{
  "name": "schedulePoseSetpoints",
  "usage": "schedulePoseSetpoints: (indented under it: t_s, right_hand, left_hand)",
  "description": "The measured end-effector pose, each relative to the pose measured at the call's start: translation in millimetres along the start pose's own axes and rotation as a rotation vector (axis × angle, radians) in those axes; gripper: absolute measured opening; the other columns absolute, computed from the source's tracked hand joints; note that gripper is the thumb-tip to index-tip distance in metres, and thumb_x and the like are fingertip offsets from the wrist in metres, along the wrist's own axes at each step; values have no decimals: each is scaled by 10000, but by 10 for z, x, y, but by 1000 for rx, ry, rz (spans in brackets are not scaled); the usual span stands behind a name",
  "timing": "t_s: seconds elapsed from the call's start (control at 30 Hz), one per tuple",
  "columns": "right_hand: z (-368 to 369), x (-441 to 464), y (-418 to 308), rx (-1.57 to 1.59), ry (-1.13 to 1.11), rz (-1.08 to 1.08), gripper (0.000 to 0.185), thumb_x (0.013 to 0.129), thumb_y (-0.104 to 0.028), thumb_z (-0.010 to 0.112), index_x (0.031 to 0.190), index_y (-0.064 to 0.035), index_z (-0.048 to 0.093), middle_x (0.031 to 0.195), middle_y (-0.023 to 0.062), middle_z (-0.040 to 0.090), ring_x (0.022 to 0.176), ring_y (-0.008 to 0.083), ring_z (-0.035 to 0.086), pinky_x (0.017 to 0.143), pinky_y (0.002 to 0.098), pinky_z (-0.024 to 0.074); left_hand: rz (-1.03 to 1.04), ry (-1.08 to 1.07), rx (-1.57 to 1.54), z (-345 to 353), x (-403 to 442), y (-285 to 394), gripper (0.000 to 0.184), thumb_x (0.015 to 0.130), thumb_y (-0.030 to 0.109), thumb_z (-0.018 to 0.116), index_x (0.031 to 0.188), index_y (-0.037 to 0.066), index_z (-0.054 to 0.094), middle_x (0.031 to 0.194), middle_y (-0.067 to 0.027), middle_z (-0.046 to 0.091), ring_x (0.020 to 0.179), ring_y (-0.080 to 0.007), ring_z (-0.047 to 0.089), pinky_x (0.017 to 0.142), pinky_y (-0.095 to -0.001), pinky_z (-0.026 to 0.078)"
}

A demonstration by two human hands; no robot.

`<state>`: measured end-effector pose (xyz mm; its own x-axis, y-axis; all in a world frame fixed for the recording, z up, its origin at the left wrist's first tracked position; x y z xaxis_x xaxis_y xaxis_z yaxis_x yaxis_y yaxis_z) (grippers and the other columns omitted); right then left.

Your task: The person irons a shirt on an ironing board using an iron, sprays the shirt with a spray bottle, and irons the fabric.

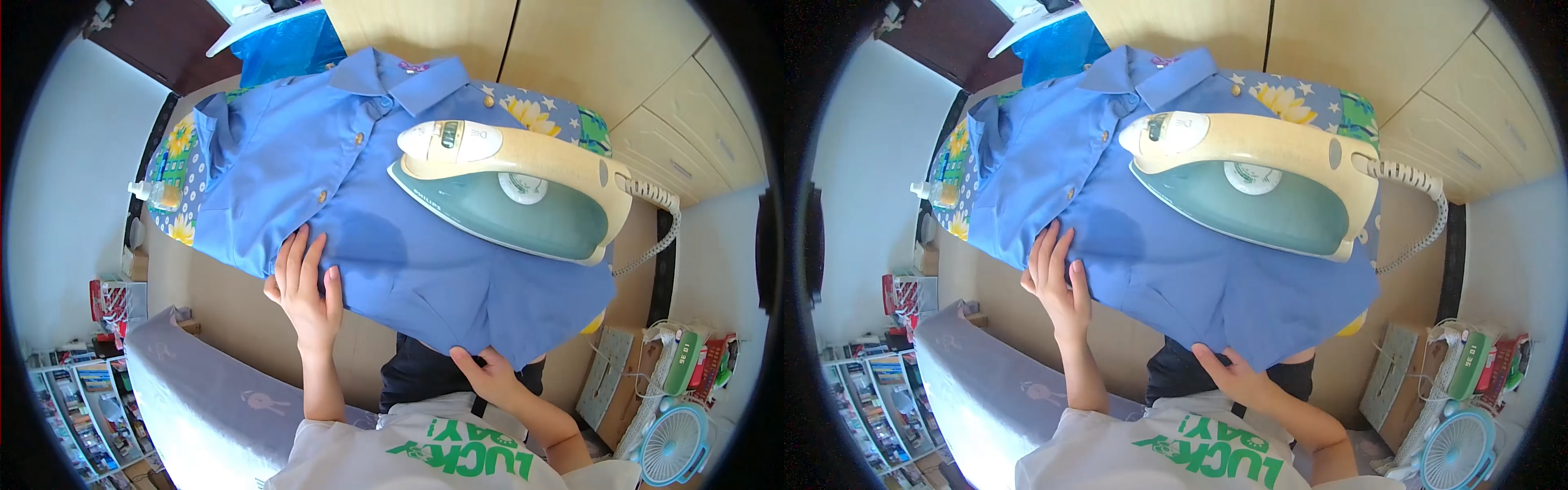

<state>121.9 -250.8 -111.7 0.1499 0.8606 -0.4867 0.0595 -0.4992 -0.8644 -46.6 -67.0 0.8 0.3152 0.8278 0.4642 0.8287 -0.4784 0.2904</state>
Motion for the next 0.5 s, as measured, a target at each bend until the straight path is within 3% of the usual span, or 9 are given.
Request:
schedulePoseSetpoints:
  t_s: [0.1,0.23,0.27,0.4,0.47,0.5]
  right_hand:
    - [-21,-10,-156,29,38,-123,263,905,-223,636,1076,-25,649,1106,64,641,1055,155,548,949,286,384]
    - [-69,-43,-167,0,66,-211,242,908,-217,630,1059,-30,658,1081,61,651,1030,155,561,927,291,399]
    - [-92,-66,-205,-47,90,-294,243,910,-221,628,1056,-29,658,1069,57,656,1015,152,568,918,290,405]
    - [-132,-112,-259,-96,69,-285,242,900,-218,634,1046,-28,659,1018,60,663,969,187,595,869,309,435]
    - [-77,-152,-506,-702,-99,-215,238,861,-199,653,1025,-27,659,962,73,648,906,240,605,805,333,452]
    - [-123,-254,-804,-733,62,-539,207,785,-189,689,918,-33,657,838,82,614,691,250,595,648,354,465]
  left_hand:
    - [4,35,44,-32,23,-21,353,846,169,548,1182,74,603,1338,-80,526,1229,-218,461,949,-345,206]
    - [0,56,56,-18,-51,18,351,860,150,532,1196,67,591,1347,-82,518,1256,-216,443,949,-354,196]
    - [-13,41,30,-17,-52,15,348,865,144,526,1198,66,588,1349,-82,517,1266,-216,437,968,-376,186]
    - [-33,30,9,8,-72,-2,346,869,137,517,1202,68,583,1365,-83,503,1291,-214,420,1032,-447,127]
    - [-52,42,13,-37,-94,35,316,835,98,565,1147,73,611,1307,-79,546,1234,-242,463,1044,-464,166]
    - [27,137,-36,-137,-131,115,281,820,61,588,1099,64,627,1235,-95,582,1174,-264,496,1002,-432,251]
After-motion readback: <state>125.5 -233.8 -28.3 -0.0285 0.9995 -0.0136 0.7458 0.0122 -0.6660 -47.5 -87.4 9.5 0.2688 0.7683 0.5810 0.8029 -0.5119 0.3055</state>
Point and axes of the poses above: each hand's wrist, its own x-axis towards the middle knuckle, its own z-axis out of the palm, y = z × x, the point moved 10 cm from there along x, towards the middle knuckle
